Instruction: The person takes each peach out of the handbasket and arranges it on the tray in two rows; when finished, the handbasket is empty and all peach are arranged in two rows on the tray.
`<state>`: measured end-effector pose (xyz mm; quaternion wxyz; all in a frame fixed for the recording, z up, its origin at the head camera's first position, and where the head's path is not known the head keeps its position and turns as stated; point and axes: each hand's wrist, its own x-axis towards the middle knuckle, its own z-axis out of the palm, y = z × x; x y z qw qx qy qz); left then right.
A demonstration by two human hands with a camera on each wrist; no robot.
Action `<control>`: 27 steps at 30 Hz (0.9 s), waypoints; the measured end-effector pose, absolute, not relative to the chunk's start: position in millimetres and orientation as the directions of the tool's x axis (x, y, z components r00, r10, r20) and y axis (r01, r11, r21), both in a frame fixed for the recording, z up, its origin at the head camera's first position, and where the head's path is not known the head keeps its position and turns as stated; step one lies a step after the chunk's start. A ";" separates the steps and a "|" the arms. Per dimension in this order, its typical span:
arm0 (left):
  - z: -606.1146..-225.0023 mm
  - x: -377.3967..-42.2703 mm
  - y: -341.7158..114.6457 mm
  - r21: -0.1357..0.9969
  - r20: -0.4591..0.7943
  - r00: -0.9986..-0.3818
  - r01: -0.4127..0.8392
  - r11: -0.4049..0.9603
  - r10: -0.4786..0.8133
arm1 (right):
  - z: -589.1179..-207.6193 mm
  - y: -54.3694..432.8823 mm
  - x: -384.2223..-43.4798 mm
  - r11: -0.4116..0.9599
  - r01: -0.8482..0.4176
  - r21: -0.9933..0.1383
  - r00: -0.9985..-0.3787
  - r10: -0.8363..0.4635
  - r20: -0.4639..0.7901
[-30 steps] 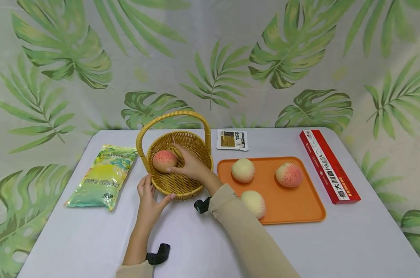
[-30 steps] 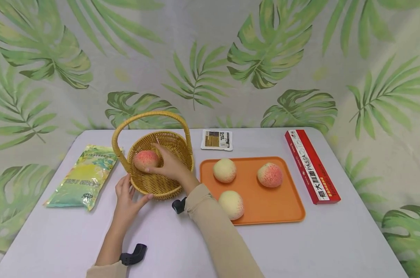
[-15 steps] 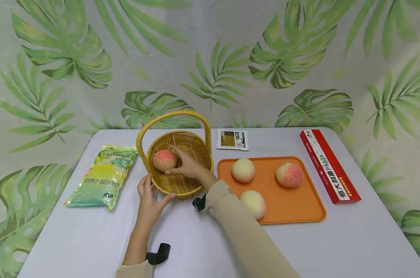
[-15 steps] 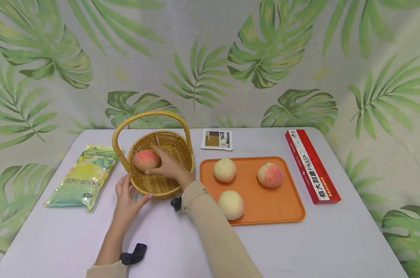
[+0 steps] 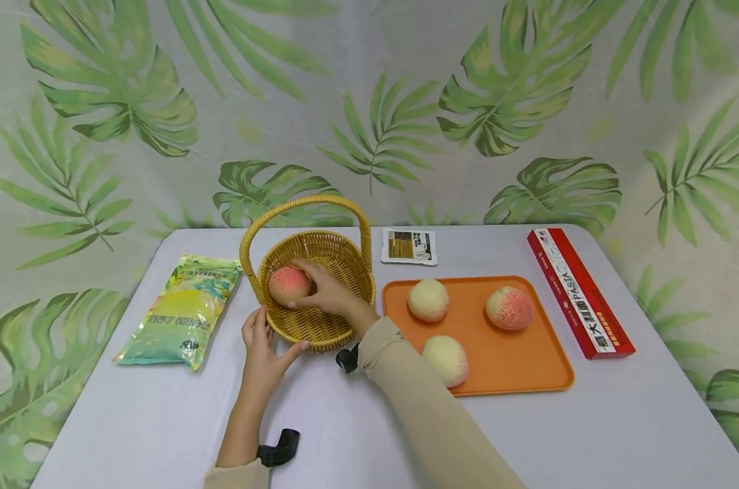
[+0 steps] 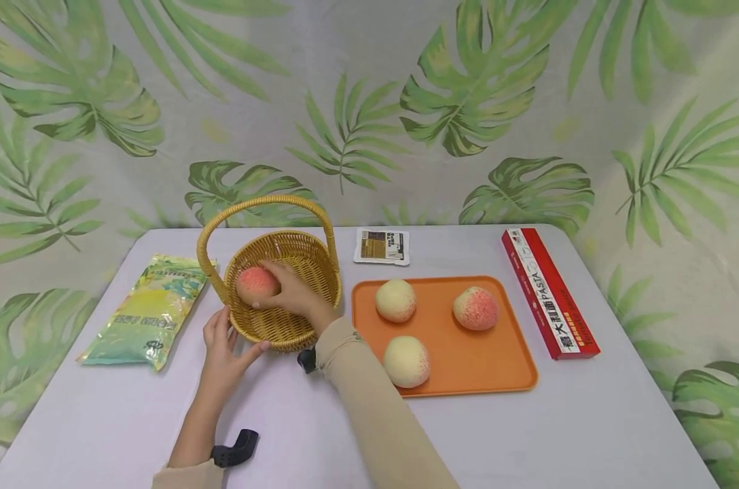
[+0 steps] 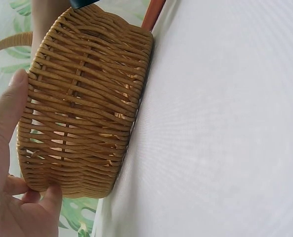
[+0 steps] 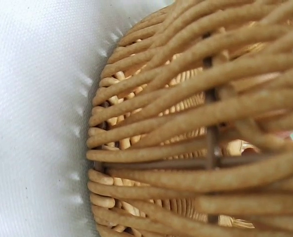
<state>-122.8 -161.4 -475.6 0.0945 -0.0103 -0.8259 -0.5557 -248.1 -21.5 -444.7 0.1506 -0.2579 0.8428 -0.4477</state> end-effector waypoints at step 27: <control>-475.3 -122.2 -160.7 0.918 0.161 -0.982 0.115 0.380 -0.094 | -434.8 -30.5 -234.6 0.515 -0.300 -0.803 -0.839 -0.544 -0.036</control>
